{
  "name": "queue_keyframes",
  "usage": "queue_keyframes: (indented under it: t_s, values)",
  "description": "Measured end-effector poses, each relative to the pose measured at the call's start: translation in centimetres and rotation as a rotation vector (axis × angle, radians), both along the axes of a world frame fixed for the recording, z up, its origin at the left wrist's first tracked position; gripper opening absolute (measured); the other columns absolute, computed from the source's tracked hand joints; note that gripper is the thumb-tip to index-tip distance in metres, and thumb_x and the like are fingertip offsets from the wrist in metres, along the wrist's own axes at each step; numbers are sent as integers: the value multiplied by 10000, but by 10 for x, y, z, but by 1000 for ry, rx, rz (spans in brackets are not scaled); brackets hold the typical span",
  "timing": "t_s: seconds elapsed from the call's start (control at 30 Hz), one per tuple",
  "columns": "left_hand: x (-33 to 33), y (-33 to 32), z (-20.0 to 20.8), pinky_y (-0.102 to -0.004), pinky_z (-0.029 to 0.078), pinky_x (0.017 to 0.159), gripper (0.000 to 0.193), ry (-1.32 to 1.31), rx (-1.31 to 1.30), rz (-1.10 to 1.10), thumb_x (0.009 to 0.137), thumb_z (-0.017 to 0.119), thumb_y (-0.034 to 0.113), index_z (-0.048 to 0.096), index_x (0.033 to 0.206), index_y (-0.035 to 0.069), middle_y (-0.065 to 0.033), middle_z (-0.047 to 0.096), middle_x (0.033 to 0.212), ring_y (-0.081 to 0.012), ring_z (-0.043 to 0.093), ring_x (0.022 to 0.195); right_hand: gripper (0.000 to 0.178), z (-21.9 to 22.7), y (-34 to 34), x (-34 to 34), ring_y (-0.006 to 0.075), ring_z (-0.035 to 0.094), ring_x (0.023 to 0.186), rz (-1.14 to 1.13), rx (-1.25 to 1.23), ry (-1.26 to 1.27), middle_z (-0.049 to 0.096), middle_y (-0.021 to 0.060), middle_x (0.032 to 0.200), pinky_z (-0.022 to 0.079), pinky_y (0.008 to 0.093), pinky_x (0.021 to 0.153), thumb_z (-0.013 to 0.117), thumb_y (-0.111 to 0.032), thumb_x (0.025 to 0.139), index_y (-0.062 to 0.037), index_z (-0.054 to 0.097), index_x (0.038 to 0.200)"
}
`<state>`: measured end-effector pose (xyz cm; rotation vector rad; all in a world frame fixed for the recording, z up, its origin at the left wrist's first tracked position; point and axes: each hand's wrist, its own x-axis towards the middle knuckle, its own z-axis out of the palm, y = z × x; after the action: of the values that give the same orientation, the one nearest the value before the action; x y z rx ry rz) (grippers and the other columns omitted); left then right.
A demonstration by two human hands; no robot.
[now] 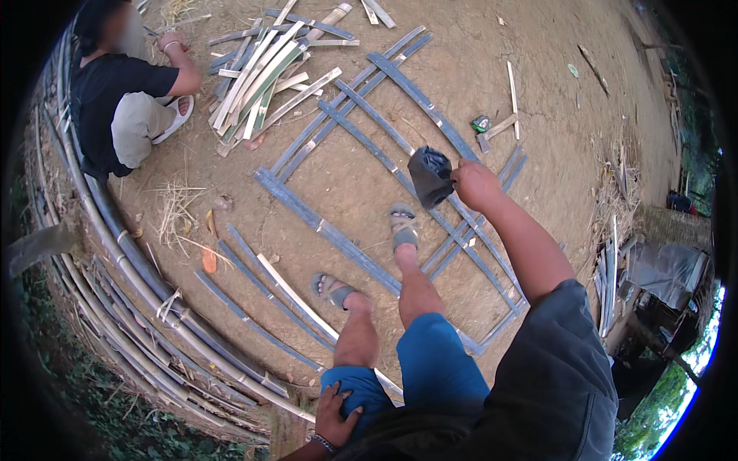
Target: The person constructs a rectangular bamboo frame on the ground. They use a hammer to drive nails into the intersections of the bamboo strips to secure the structure. The person also arranges additional bamboo pieces to form a grid pattern within the frame.
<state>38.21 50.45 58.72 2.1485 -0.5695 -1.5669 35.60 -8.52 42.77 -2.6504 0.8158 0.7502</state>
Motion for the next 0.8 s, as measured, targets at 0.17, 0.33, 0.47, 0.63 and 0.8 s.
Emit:
queue_keyframes:
  t_s: [0.17, 0.33, 0.47, 0.63, 0.8]
  values:
    - [-11, -54, -14, -557, 253, 1209, 601, 28, 109, -201, 875, 701, 487, 646, 1313, 79, -213, 482, 1520, -425, 366, 1452, 203, -30, -40, 13, 332, 661, 1075, 55, -53, 52, 668, 139, 1083, 548, 446, 910, 571, -84, 897, -84, 763, 963]
    - [-24, -97, -56, -570, 227, 1213, 706, 65, 260, -398, 896, 616, 595, 592, 1393, 94, -147, 483, 1543, -351, 347, 1484, 267, -68, -54, 0, 316, 637, 1142, -29, -19, 153, 644, 123, 1184, 539, 446, 951, 543, -72, 920, -100, 748, 1087]
    - [-31, -119, -81, -538, 264, 1204, 743, 59, 319, -451, 898, 612, 601, 552, 1431, 88, -163, 517, 1508, -340, 393, 1461, 427, -125, -61, -50, 323, 597, 1226, -196, 77, 161, 558, 120, 1419, 497, 442, 1040, 562, -51, 900, -111, 642, 1314]
    - [-29, -138, -90, -508, 333, 1170, 730, 79, 311, -480, 891, 629, 584, 551, 1424, 92, -185, 590, 1416, -365, 487, 1380, 529, -136, -59, -77, 313, 519, 1341, -359, 172, 131, 406, 107, 1594, 466, 436, 1106, 552, -134, 961, -128, 476, 1484]
    - [-28, -145, -97, -496, 406, 1112, 679, 79, 284, -465, 891, 635, 569, 586, 1368, 88, -204, 625, 1353, -382, 552, 1301, 610, -122, -49, -98, 334, 507, 1361, -493, 308, 89, 421, 131, 1578, 439, 429, 1122, 639, -190, 919, -108, 460, 1496]
